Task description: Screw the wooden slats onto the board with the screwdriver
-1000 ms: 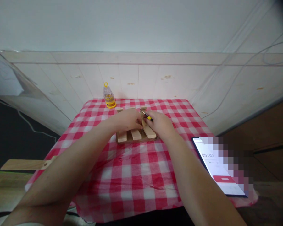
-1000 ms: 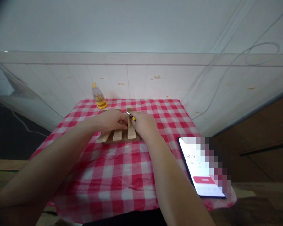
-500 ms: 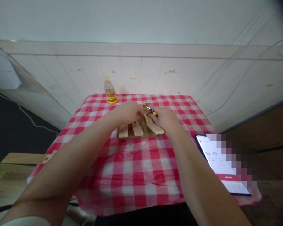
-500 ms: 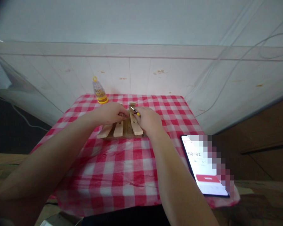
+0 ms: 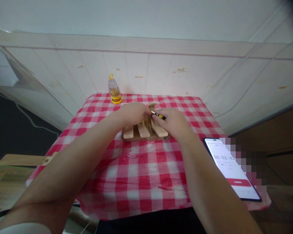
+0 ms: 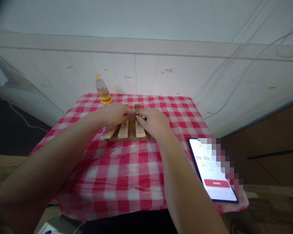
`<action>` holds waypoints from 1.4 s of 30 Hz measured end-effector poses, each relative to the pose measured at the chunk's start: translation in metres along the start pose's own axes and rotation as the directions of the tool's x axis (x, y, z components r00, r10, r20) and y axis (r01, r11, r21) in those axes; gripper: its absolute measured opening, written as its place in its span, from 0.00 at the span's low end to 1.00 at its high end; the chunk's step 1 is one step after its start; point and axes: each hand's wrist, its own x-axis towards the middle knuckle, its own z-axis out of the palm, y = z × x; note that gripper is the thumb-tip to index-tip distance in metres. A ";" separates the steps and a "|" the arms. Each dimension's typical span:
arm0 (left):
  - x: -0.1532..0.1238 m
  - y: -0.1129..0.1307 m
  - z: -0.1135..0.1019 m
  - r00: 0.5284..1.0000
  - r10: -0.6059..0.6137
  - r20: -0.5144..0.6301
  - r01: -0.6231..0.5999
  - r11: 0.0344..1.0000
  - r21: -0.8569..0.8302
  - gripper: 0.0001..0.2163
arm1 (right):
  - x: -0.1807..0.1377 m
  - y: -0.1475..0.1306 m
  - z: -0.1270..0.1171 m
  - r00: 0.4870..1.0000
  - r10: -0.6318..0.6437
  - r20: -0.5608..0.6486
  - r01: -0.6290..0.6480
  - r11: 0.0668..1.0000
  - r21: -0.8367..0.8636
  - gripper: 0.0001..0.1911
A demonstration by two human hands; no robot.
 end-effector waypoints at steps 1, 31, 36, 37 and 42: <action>0.000 0.000 0.000 1.000 -0.001 0.006 0.001 1.000 0.001 0.19 | 0.000 -0.001 -0.001 1.000 -0.006 0.002 0.006 1.000 0.014 0.15; -0.001 -0.001 0.000 0.996 0.041 -0.084 -0.049 0.995 -0.089 0.15 | 0.000 0.017 0.016 0.897 0.259 -0.358 -0.061 0.875 0.480 0.27; 0.002 -0.006 0.008 0.989 0.060 -0.134 -0.075 0.991 -0.111 0.13 | 0.002 0.014 0.018 0.878 0.342 -0.335 -0.027 0.734 0.678 0.18; 0.003 -0.006 0.008 0.989 0.062 -0.136 -0.078 0.990 -0.114 0.13 | 0.003 0.014 0.019 0.872 0.390 -0.297 -0.027 0.643 0.765 0.20; 0.001 -0.006 0.007 0.986 0.059 -0.156 -0.081 0.987 -0.139 0.14 | 0.010 0.015 0.021 0.819 0.504 -0.274 0.096 0.350 0.932 0.39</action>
